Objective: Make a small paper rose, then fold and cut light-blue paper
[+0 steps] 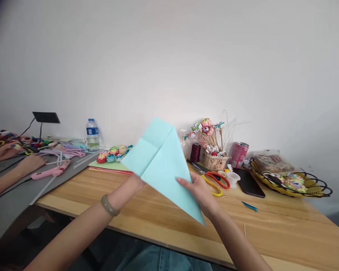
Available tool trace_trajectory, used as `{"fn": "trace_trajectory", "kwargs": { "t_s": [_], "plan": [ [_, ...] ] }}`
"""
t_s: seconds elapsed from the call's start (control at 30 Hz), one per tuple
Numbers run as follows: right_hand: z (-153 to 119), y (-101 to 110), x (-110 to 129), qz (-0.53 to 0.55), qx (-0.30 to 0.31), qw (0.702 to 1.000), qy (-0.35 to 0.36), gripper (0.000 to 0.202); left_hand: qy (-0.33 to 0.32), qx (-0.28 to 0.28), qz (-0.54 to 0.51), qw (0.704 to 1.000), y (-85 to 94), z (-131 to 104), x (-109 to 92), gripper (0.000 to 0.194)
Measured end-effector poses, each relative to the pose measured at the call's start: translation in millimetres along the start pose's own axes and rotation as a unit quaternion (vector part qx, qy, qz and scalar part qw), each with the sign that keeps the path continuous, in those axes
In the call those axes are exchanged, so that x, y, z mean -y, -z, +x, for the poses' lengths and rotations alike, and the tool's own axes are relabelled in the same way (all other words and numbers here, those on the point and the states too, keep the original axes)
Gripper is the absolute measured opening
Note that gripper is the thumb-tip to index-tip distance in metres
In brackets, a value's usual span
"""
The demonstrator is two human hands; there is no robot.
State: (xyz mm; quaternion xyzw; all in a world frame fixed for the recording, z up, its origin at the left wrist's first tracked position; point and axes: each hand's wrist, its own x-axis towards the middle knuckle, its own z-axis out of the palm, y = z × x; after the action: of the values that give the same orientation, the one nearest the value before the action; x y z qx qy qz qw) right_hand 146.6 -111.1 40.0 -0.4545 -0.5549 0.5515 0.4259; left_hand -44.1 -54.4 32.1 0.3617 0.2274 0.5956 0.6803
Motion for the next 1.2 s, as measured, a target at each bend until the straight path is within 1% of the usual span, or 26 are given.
{"fn": "trace_trajectory", "kwargs": {
  "t_s": [0.03,0.1,0.17,0.23,0.3,0.37,0.4,0.47,0.5,0.57,0.6,0.63,0.67,0.7,0.73,0.77,0.8,0.83,0.87,0.93,0.97,1.0,1.07,1.13,1.2],
  "plan": [
    [2.2,1.8,-1.6,0.010,-0.032,0.999,0.006,0.044,0.021,0.009,-0.003,1.000,-0.2,-0.1,2.3,0.030],
    [6.6,3.2,-6.1,0.031,-0.084,0.996,0.016,0.042,0.055,0.026,-0.013,0.998,0.6,-2.7,4.4,0.020],
    [10.0,1.1,-13.4,0.047,-0.117,0.992,0.021,0.042,0.066,0.037,-0.020,0.997,2.0,-6.7,4.5,0.016],
    [12.3,-3.2,-23.4,0.059,-0.132,0.989,0.021,0.042,0.064,0.040,-0.014,0.997,2.5,-8.9,4.6,0.019],
    [14.3,-6.5,-32.7,0.064,-0.131,0.989,0.017,0.043,0.057,0.029,0.009,0.998,2.0,-7.6,5.5,0.022],
    [16.6,-5.6,-36.0,0.069,-0.126,0.990,0.018,0.044,0.038,0.015,0.038,0.998,1.5,-3.4,4.7,0.019],
    [17.8,-3.0,-34.0,0.073,-0.126,0.989,0.025,0.046,0.028,0.017,0.056,0.998,1.3,-0.9,2.7,0.020],
    [19.1,5.6,-22.3,0.087,-0.150,0.983,0.063,0.051,0.002,0.032,0.094,0.995,0.6,3.2,-5.4,0.024],
    [18.7,11.1,-13.8,0.093,-0.173,0.976,0.090,0.054,-0.012,0.045,0.117,0.992,0.0,4.5,-11.4,0.026],
    [14.7,23.4,3.1,0.071,-0.212,0.960,0.169,0.058,-0.031,0.076,0.167,0.983,-1.4,4.8,-24.9,0.030],
    [11.3,30.2,8.7,0.052,-0.224,0.956,0.183,0.058,-0.046,0.098,0.204,0.973,-1.8,3.6,-31.2,0.030],
    [7.6,37.4,10.9,0.026,-0.247,0.953,0.177,0.057,-0.071,0.126,0.249,0.958,-1.4,1.7,-36.5,0.029],
    [3.8,45.1,9.3,-0.010,-0.265,0.949,0.171,0.050,-0.103,0.163,0.304,0.933,0.0,-1.2,-40.2,0.027],
    [0.3,53.1,3.7,-0.058,-0.265,0.948,0.165,0.041,-0.140,0.206,0.365,0.897,2.8,-4.8,-41.8,0.026],
    [-2.7,61.1,-5.3,-0.118,-0.253,0.946,0.163,0.034,-0.180,0.247,0.425,0.852,7.3,-9.0,-41.2,0.026],
    [-5.4,68.5,-16.7,-0.176,-0.194,0.945,0.194,0.031,-0.205,0.291,0.484,0.800,13.3,-13.9,-38.2,0.027],
    [-7.8,75.0,-29.5,-0.242,-0.117,0.934,0.234,0.036,-0.223,0.315,0.535,0.752,20.8,-19.2,-33.0,0.027],
    [-10.1,79.9,-42.3,-0.292,-0.030,0.918,0.266,0.043,-0.235,0.315,0.581,0.713,29.3,-24.7,-26.0,0.028],
    [-12.2,83.1,-54.2,-0.339,0.010,0.899,0.277,0.045,-0.225,0.322,0.629,0.671,38.3,-30.5,-18.1,0.031],
    [-16.3,85.3,-72.6,-0.448,0.034,0.855,0.258,0.036,-0.200,0.339,0.709,0.585,55.4,-42.0,-2.0,0.032],
    [-18.5,85.5,-78.6,-0.487,0.041,0.835,0.251,0.032,-0.188,0.350,0.736,0.548,62.3,-47.4,4.6,0.033],
    [-20.8,85.9,-82.6,-0.519,0.046,0.818,0.245,0.031,-0.176,0.355,0.756,0.520,67.5,-52.4,9.6,0.033],
    [-26.3,88.7,-86.5,-0.558,0.045,0.790,0.249,0.032,-0.157,0.357,0.785,0.482,72.4,-60.9,14.0,0.036],
    [-32.0,92.4,-87.2,-0.572,0.024,0.776,0.266,0.035,-0.139,0.350,0.806,0.457,70.4,-66.3,11.1,0.043],
    [-35.8,92.4,-85.8,-0.565,-0.005,0.777,0.279,0.036,-0.121,0.359,0.809,0.450,64.0,-67.9,2.6,0.047]
  ]
}}
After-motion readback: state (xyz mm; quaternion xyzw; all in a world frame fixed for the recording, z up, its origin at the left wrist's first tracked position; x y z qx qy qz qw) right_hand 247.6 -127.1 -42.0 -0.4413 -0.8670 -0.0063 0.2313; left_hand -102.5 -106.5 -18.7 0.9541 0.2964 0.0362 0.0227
